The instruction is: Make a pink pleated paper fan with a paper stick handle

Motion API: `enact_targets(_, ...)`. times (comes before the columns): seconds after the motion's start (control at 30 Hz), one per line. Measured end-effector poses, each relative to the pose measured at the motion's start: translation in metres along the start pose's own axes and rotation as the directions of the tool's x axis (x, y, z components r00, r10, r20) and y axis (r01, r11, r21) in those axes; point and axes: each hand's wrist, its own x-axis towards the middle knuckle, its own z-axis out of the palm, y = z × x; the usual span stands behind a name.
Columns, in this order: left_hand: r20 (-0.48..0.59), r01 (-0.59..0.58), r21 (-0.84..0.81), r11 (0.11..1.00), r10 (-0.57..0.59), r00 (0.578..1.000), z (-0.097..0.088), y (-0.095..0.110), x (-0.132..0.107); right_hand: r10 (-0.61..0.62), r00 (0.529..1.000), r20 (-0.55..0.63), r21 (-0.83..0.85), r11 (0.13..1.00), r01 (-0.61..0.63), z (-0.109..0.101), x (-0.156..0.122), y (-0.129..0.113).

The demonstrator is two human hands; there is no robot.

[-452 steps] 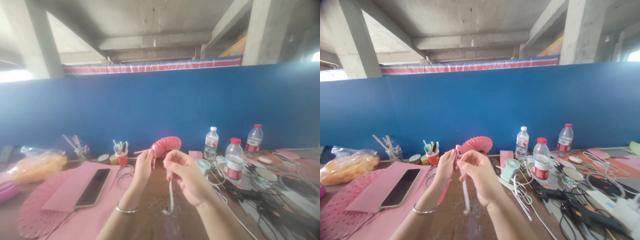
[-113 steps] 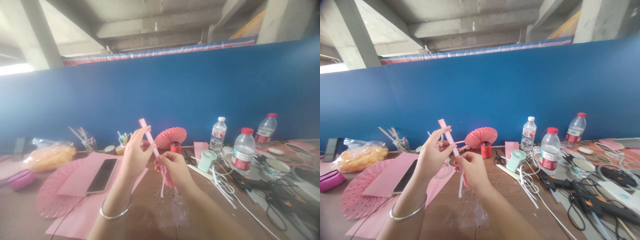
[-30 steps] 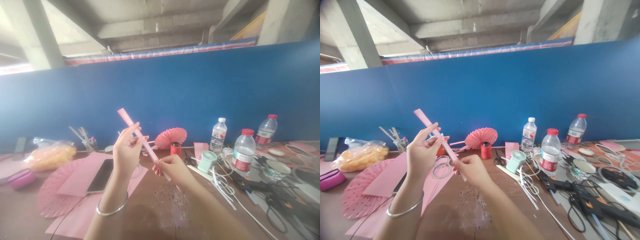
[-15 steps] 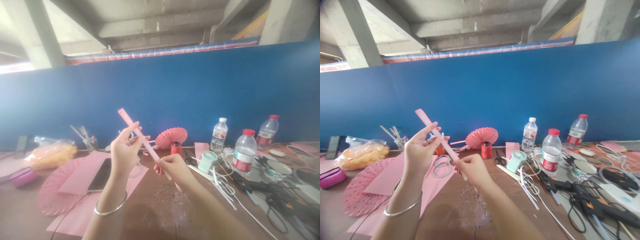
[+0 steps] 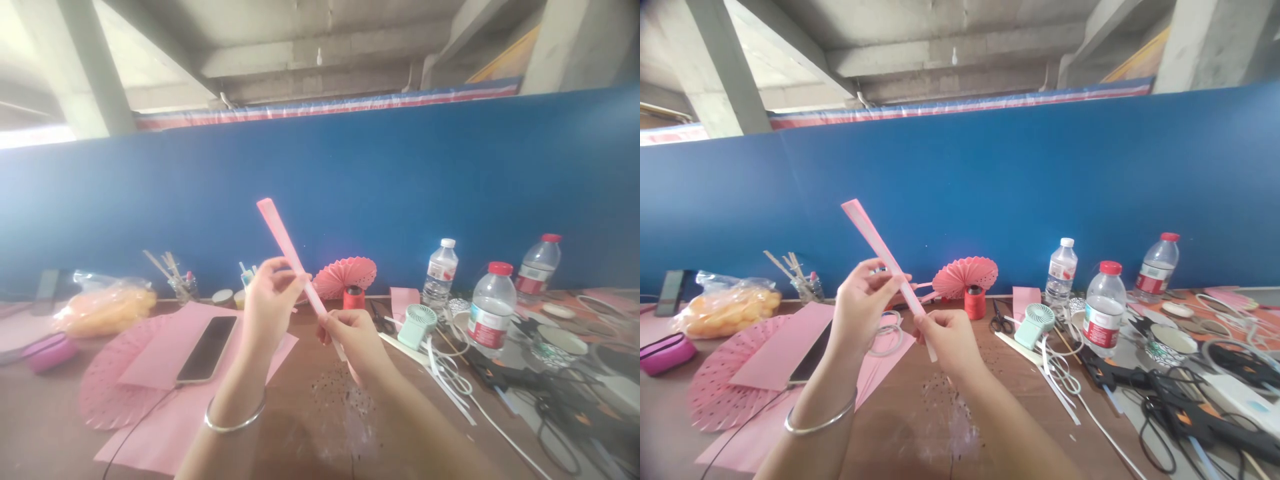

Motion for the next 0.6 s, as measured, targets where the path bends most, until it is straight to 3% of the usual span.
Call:
enact_targets(0.13, 0.183, 0.037, 0.2, 0.979, -0.075, 0.98, -0.002, -0.0029, -0.0014, -0.001, 0.999, -0.035, 0.018, 1.0, 0.001, -0.0001, 0.0002, -0.0018)
enact_targets(0.33, 0.329, 0.06, 0.229, 0.972, -0.135, 0.935, 0.0016, 0.0042, -0.006, -0.021, 0.999, -0.042, 0.05, 0.998, 0.023, 0.0008, 0.002, 0.0001)
enact_targets(0.4, 0.339, 0.061, 0.239, 0.969, -0.142, 0.93, 0.003, 0.0059, -0.0071, -0.031, 0.999, -0.036, 0.046, 0.998, 0.033, 0.0003, 0.002, 0.0015)
enact_targets(0.6, 0.228, 0.035, 0.24, 0.97, -0.092, 0.969, -0.0011, 0.0047, -0.003, -0.011, 1.0, 0.021, 0.116, 0.993, 0.008, -0.0027, 0.0017, 0.0044)
